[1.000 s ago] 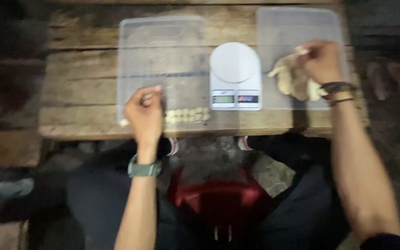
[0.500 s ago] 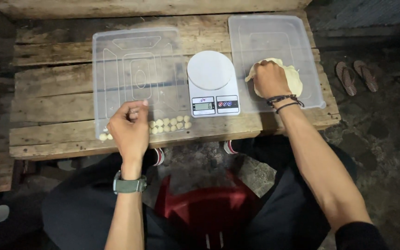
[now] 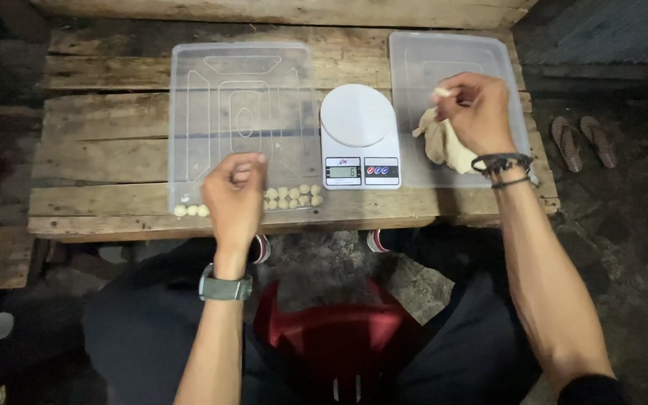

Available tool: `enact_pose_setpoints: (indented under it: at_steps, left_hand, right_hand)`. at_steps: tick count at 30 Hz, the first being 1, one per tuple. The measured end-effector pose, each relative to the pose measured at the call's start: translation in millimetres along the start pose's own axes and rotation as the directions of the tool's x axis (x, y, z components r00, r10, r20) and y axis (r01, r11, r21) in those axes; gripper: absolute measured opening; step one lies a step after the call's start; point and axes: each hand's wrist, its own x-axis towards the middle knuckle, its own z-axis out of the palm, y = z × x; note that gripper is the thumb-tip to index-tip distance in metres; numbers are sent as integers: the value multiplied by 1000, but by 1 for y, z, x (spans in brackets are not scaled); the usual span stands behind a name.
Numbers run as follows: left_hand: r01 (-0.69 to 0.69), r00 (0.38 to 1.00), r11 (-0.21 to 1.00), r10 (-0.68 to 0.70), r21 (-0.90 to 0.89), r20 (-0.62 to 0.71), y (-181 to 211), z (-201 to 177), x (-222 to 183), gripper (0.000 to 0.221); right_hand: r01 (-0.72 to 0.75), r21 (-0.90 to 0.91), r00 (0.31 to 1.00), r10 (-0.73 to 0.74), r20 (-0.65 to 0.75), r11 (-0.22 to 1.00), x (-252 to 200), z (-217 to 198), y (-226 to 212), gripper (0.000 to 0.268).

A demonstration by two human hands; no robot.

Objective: Weighing and rolling small pieces of dough into uniform balls to make candies.

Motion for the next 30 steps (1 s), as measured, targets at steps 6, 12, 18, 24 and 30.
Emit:
enact_pose_setpoints:
  at_steps: [6, 12, 18, 24, 30]
  left_hand:
    - [-116, 951, 978, 159, -171, 265, 25, 15, -20, 18]
    - [-725, 680, 688, 713, 15, 169, 38, 26, -51, 46]
    - [-799, 588, 553, 800, 238, 117, 19, 31, -46, 27]
    - [-818, 574, 536, 786, 211, 230, 32, 16, -43, 27]
    - [-690, 709, 723, 662, 43, 242, 27, 18, -38, 25]
  right_hand:
    - [-9, 306, 985, -44, 166, 952, -36, 62, -54, 25]
    - [-73, 224, 921, -21, 389, 972, -63, 86, -93, 29]
    - [-138, 276, 837, -36, 545, 951, -62, 85, -105, 25]
    - [-281, 338, 830, 50, 555, 898, -60, 87, -101, 31]
    - [-253, 259, 811, 59, 582, 932, -58, 91, -76, 38]
